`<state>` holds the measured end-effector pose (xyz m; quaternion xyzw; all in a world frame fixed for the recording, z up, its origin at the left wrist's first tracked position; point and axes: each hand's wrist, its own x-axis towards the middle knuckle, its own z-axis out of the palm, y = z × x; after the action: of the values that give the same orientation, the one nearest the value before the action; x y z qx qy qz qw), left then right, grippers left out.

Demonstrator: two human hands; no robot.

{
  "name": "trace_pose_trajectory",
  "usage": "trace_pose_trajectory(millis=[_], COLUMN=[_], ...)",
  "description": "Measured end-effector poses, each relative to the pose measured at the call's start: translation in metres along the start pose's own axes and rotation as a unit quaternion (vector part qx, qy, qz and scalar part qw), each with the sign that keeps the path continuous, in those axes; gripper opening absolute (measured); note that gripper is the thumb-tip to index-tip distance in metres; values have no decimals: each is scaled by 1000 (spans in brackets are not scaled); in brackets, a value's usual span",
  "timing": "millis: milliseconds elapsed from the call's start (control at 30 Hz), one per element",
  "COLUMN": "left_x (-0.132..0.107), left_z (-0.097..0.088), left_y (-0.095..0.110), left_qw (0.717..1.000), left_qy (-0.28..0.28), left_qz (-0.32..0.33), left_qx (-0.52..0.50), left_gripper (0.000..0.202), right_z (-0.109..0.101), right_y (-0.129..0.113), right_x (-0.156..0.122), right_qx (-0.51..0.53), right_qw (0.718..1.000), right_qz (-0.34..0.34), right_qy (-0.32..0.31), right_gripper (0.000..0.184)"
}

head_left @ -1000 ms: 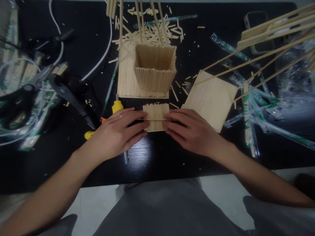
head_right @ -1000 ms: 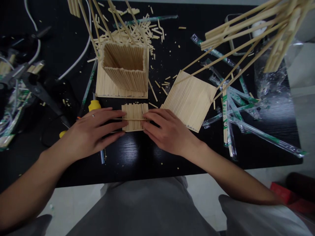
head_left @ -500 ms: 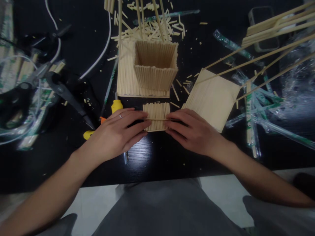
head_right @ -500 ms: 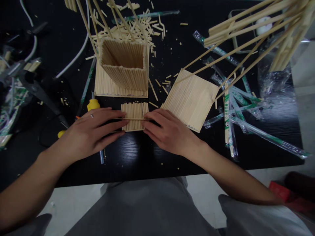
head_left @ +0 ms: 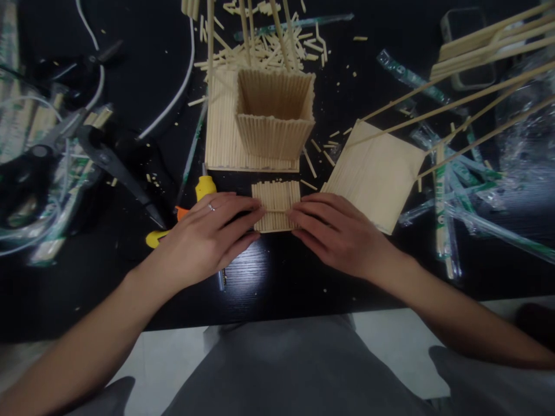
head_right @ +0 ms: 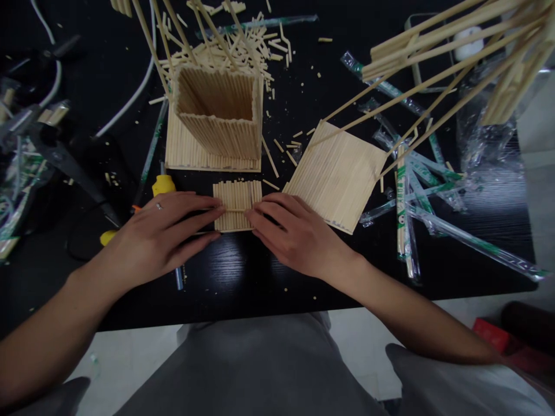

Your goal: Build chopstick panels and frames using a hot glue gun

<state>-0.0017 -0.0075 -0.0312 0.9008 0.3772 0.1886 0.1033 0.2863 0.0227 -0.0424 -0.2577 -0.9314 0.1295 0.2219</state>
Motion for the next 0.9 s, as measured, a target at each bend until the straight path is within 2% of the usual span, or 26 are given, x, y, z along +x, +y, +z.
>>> trace_pose_trajectory(millis=[133, 433, 667, 900], left_x=[-2, -2, -2, -1], left_z=[0, 1, 0, -1], left_y=[1, 2, 6, 8], left_qw=[1000, 1000, 999, 999], left_qy=[-2, -7, -16, -21], left_qz=[-20, -22, -42, -33], left_qx=[1, -7, -4, 15], left_gripper=[36, 35, 33, 33], right_z=[0, 2, 0, 1], right_y=[-1, -2, -5, -8], right_x=[0, 0, 2, 5], right_qx=[-3, 0, 7, 10], right_qw=[1000, 1000, 1000, 1000], right_qz=[0, -3, 12, 24], right_qy=[10, 14, 3, -3], right_gripper=[35, 32, 28, 22])
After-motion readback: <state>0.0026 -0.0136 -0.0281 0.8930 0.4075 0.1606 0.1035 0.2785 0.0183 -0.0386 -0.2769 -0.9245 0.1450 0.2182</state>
